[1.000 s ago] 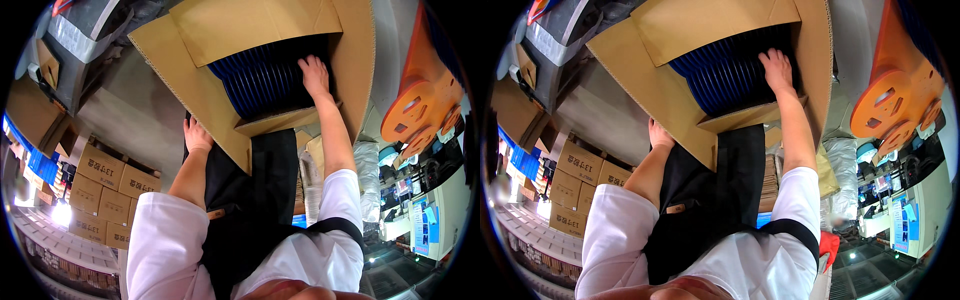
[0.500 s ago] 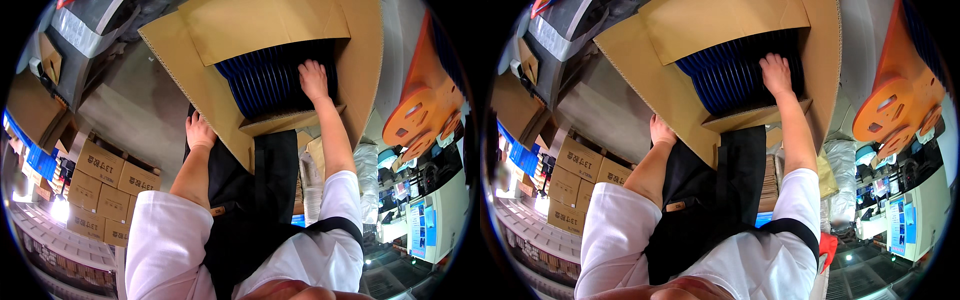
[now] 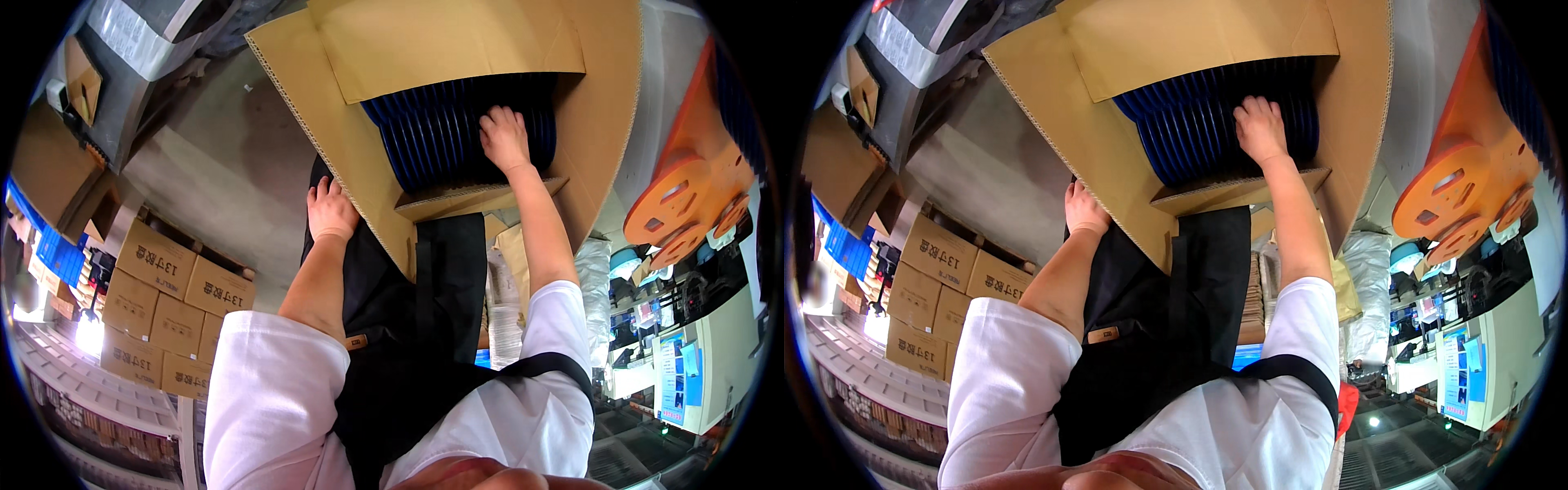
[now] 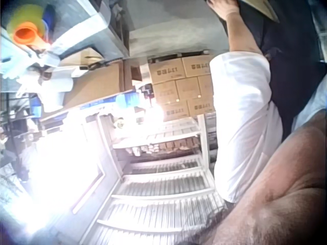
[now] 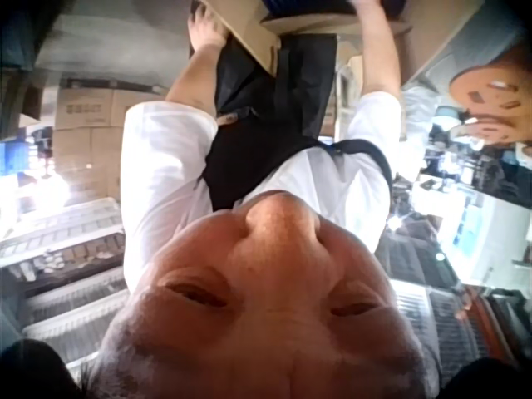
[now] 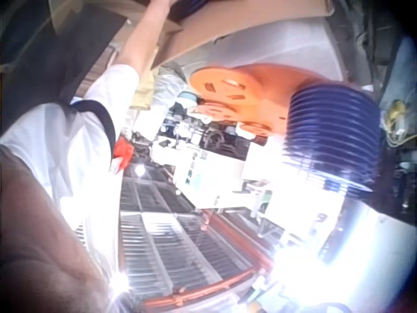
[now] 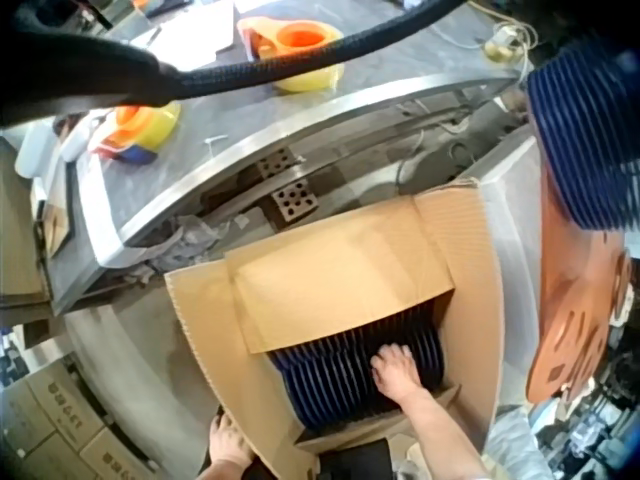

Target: The person packs blue reels into a cardboard box, seals the box with tape, attaches a label, and then carries the box to a stack before beginning to pack another box.

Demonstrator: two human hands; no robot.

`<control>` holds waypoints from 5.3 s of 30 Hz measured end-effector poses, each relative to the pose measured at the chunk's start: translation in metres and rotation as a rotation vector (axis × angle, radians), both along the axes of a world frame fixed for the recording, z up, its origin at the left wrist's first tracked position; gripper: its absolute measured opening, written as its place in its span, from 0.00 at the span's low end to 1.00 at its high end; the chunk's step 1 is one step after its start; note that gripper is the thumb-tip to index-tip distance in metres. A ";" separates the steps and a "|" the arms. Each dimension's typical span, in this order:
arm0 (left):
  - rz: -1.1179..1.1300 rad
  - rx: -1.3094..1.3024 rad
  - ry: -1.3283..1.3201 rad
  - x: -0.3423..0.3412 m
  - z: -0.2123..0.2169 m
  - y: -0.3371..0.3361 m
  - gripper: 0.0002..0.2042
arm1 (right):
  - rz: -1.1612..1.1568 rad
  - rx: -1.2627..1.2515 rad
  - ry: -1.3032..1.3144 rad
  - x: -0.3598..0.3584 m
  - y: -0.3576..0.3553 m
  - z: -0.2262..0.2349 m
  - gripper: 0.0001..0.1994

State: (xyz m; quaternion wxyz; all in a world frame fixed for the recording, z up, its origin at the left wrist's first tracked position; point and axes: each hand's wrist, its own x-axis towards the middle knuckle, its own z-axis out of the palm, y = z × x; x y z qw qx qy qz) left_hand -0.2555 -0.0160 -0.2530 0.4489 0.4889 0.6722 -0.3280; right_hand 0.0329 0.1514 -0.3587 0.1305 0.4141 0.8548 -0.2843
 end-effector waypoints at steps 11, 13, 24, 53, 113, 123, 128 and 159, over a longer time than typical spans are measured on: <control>0.041 0.016 0.004 0.000 -0.001 -0.003 0.21 | 0.053 -0.015 0.077 -0.018 -0.003 0.004 0.07; 0.045 0.031 0.009 0.001 -0.002 -0.003 0.21 | 0.061 -0.009 0.061 -0.022 -0.005 0.005 0.07; 0.061 0.169 0.006 0.002 -0.006 -0.013 0.16 | 0.197 -0.032 0.104 -0.029 -0.010 -0.002 0.10; 0.071 0.204 0.007 0.003 -0.010 -0.024 0.16 | 0.228 -0.018 0.221 -0.071 -0.034 -0.001 0.09; -0.112 1.098 -0.362 -0.096 -0.067 0.048 0.29 | -0.656 -0.277 0.264 -0.032 -0.137 0.054 0.35; -0.072 0.991 -0.371 -0.097 -0.074 0.082 0.21 | 0.047 0.156 -0.132 -0.104 0.083 0.040 0.32; -0.166 1.070 -0.320 -0.024 -0.062 0.152 0.26 | -0.231 0.020 0.267 -0.066 0.044 0.074 0.27; 0.314 0.990 -0.360 0.029 -0.122 0.303 0.16 | -0.769 0.013 0.116 -0.054 -0.018 0.035 0.30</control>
